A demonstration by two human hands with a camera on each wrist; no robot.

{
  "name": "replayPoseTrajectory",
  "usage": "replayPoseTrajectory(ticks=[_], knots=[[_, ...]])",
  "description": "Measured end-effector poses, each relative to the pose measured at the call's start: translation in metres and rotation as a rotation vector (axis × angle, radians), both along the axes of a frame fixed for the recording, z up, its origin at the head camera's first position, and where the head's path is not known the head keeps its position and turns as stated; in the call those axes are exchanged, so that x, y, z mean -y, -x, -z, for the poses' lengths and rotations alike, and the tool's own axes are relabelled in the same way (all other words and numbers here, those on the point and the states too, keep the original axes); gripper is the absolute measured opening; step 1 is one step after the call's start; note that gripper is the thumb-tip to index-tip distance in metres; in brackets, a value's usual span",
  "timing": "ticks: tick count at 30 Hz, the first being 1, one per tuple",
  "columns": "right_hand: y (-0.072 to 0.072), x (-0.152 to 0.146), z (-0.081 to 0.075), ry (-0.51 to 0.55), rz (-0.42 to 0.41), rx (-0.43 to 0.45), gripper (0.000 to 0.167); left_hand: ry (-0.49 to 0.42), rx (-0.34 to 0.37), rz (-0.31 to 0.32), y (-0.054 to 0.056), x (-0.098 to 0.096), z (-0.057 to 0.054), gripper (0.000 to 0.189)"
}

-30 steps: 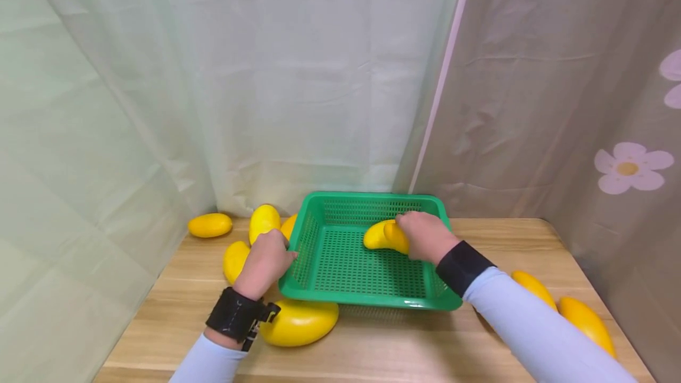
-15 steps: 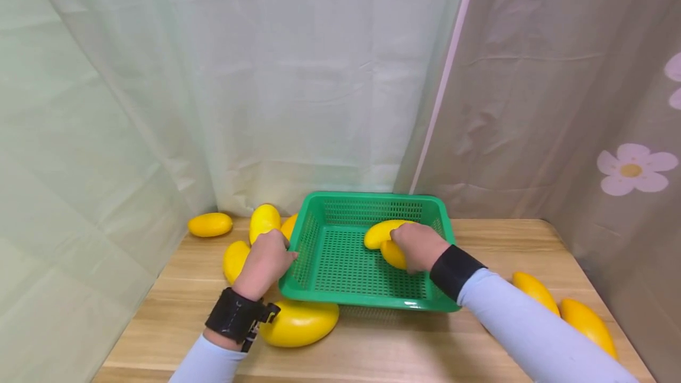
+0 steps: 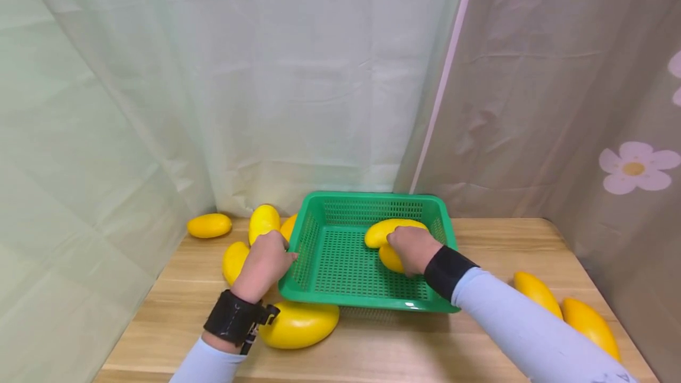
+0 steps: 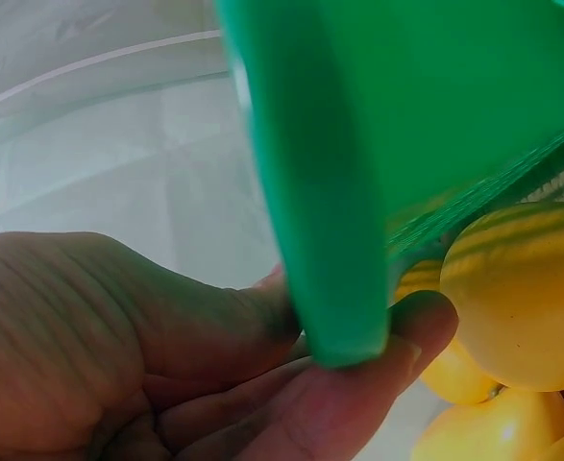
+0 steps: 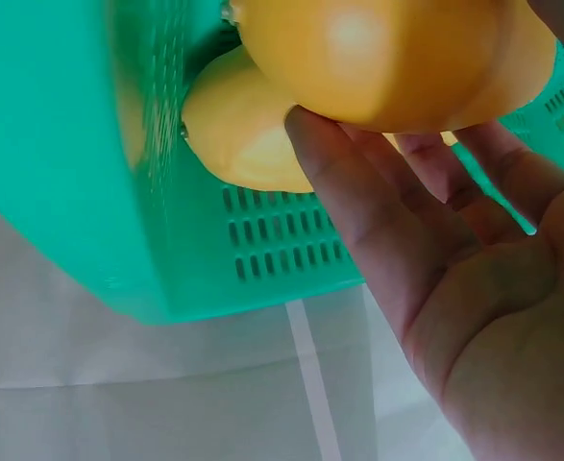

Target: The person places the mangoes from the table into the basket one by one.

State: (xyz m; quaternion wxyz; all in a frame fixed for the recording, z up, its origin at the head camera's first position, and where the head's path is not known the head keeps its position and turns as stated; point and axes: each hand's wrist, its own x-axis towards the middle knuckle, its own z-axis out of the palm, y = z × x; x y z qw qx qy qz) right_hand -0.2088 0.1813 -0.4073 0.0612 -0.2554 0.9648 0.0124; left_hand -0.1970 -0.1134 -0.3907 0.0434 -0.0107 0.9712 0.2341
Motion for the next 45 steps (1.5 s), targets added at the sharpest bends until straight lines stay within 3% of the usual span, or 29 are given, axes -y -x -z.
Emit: replayPoseTrajectory(ticks=[10, 22, 32, 45], knots=[[0.002, 0.002, 0.001, -0.021, 0.010, -0.013, 0.055, 0.010, -0.018, 0.010, -0.001, 0.000, -0.002, 0.018], [0.004, 0.007, 0.005, -0.093, -0.036, -0.067, 0.057, 0.038, -0.026, 0.012, 0.001, 0.000, -0.002, 0.021], [0.003, 0.009, 0.014, -0.151, -0.030, -0.084, 0.048, 0.013, 0.014, -0.009, 0.000, -0.001, -0.001, 0.019], [0.000, 0.010, 0.015, -0.189, -0.029, -0.087, 0.038, 0.017, -0.008, -0.001, 0.001, 0.000, 0.001, 0.018]])
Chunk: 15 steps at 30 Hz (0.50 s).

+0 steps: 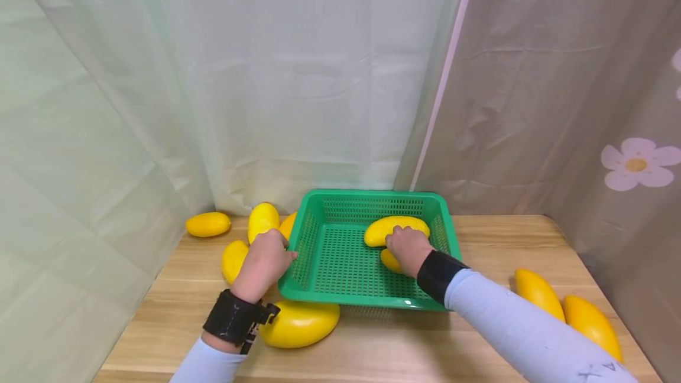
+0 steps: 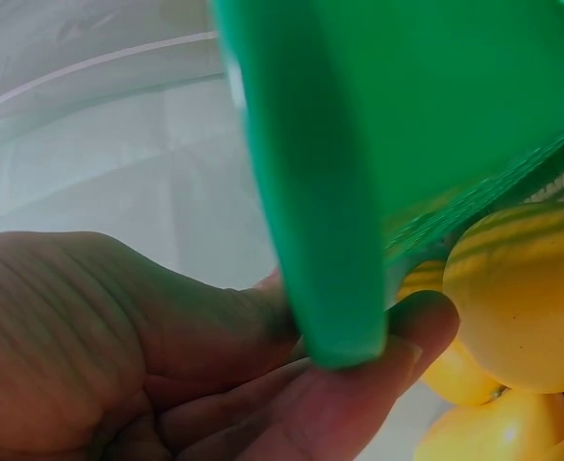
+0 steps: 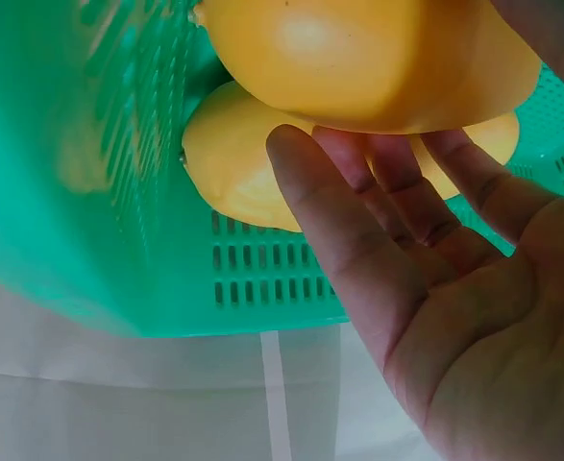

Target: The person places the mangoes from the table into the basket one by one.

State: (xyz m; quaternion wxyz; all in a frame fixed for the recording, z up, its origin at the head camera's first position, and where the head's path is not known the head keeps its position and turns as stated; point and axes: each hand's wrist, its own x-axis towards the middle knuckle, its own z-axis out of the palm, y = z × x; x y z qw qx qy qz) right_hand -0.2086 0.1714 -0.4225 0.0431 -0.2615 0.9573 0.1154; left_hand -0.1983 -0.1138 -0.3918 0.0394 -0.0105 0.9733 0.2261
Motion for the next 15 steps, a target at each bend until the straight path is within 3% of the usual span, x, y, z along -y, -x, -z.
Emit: replayPoseTrajectory(ticks=[15], knots=[[-0.0040, -0.0020, -0.0044, 0.003, 0.017, -0.036, 0.030, -0.017, 0.014, -0.005, -0.0015, 0.0001, -0.0022, 0.018]])
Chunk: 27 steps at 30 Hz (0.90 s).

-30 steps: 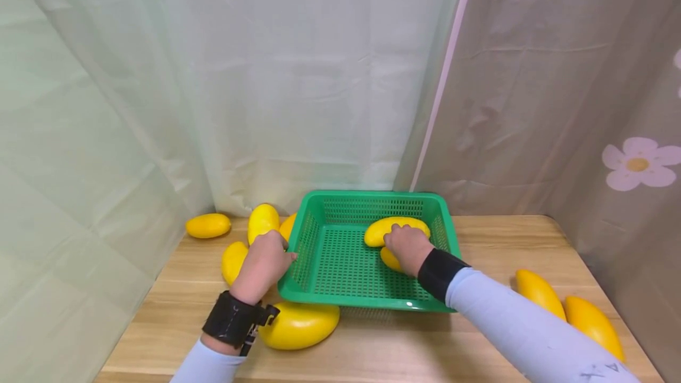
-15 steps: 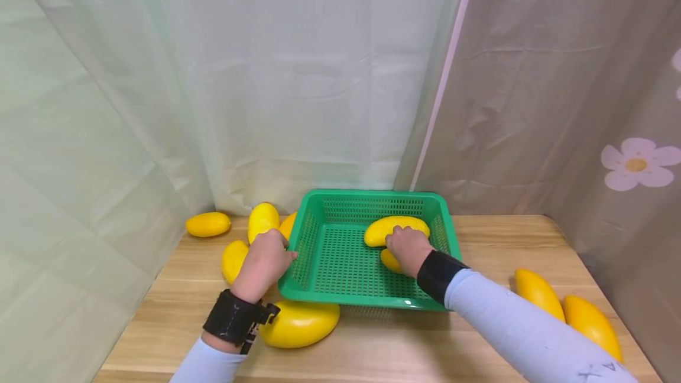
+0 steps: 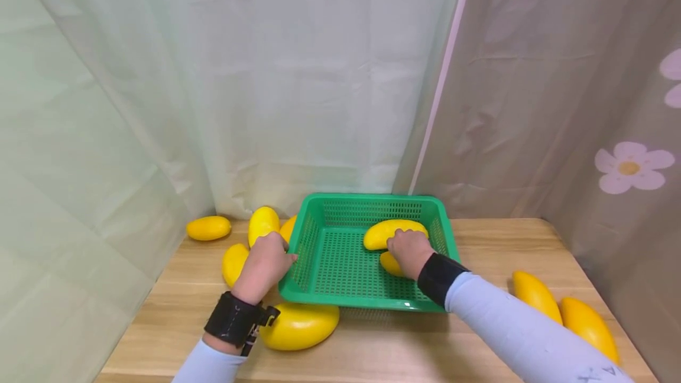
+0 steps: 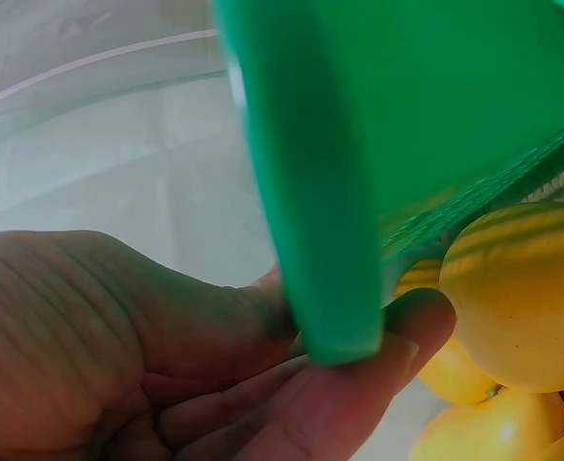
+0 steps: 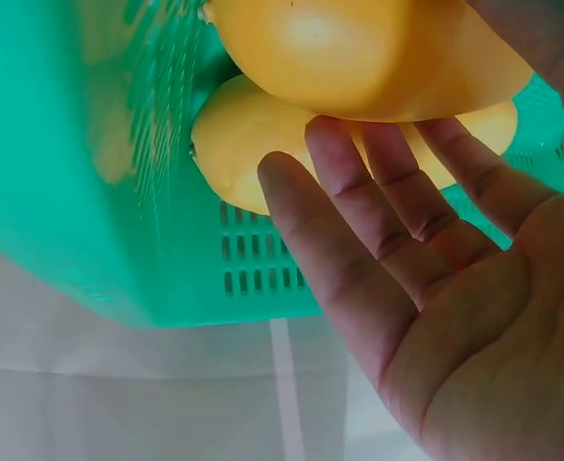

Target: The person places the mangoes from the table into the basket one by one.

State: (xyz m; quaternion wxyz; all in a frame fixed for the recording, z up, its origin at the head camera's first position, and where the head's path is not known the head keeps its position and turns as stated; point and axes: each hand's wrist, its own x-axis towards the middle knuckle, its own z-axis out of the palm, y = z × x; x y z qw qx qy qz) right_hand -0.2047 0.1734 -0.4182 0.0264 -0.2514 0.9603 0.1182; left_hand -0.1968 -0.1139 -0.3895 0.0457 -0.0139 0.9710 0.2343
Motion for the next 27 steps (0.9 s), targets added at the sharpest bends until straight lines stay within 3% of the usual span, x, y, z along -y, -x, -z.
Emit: replayPoseTrajectory(ticks=[6, 14, 20, 27], knots=[[-0.001, -0.004, -0.006, 0.036, 0.021, 0.020, 0.033, -0.003, -0.006, -0.004, -0.001, 0.000, 0.001, 0.018], [-0.001, -0.009, -0.026, 0.150, 0.073, 0.052, 0.046, -0.011, -0.009, -0.006, -0.001, 0.001, 0.003, 0.018], [-0.003, -0.019, -0.046, 0.219, 0.110, -0.052, 0.055, -0.020, -0.020, 0.002, -0.001, 0.001, 0.004, 0.017], [-0.010, -0.042, -0.063, 0.303, 0.218, -0.152, 0.052, -0.007, -0.027, 0.009, -0.001, 0.001, 0.003, 0.017]])
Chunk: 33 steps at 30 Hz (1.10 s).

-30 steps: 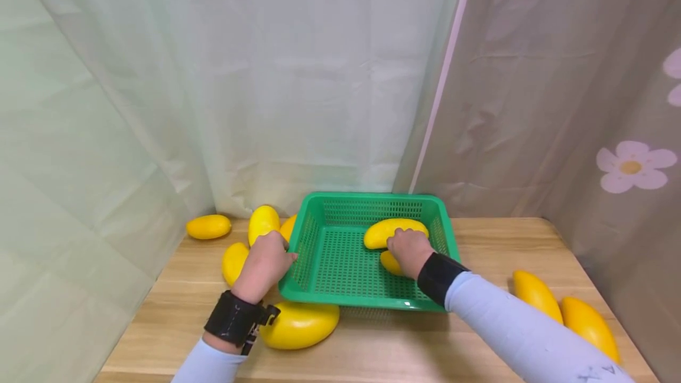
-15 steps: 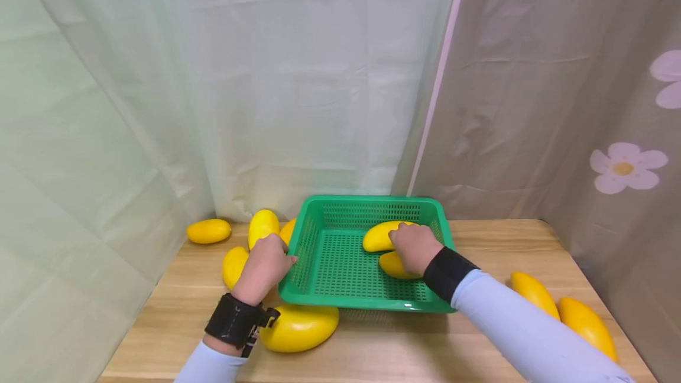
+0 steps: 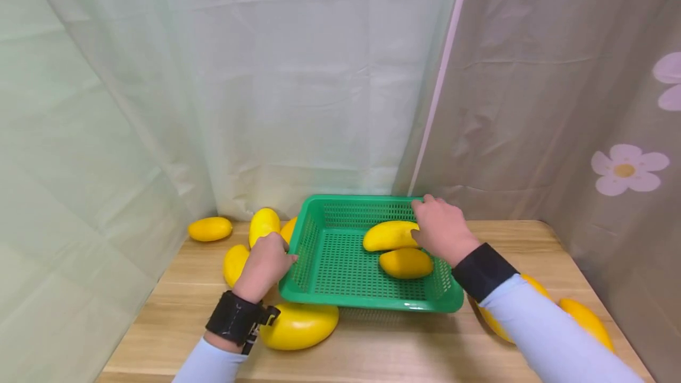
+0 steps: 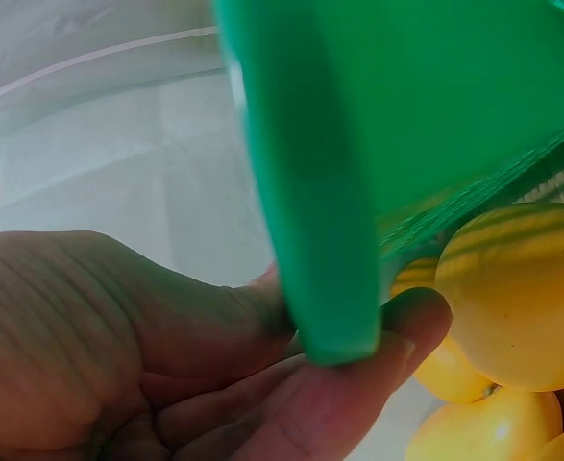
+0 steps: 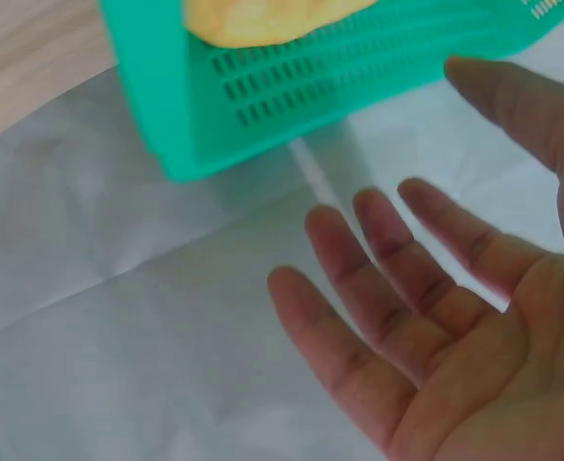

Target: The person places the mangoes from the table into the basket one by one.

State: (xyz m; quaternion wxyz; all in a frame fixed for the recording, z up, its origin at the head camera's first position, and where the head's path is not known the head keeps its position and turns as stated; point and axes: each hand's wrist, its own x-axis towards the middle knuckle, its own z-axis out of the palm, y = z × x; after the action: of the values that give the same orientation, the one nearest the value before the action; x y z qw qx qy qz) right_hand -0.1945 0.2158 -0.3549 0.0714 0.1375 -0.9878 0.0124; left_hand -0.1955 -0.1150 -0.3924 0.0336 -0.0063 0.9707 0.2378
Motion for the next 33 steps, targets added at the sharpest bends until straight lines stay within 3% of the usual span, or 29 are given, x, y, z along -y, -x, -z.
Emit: replayPoseTrajectory(ticks=[9, 19, 25, 33], knots=[[-0.023, -0.046, 0.003, 0.124, 0.103, -0.045, 0.055, 0.003, -0.003, -0.004, 0.002, -0.001, -0.001, 0.017], [-0.050, -0.078, 0.017, 0.183, 0.242, 0.022, 0.063, 0.003, 0.015, -0.023, 0.000, 0.000, 0.000, 0.018], [-0.061, -0.089, 0.034, 0.149, 0.296, 0.129, 0.079, 0.003, 0.026, -0.030, 0.000, 0.001, 0.001, 0.018], [-0.076, -0.096, 0.054, 0.182, 0.344, 0.289, 0.092, 0.012, 0.017, -0.004, 0.003, 0.001, 0.003, 0.019]])
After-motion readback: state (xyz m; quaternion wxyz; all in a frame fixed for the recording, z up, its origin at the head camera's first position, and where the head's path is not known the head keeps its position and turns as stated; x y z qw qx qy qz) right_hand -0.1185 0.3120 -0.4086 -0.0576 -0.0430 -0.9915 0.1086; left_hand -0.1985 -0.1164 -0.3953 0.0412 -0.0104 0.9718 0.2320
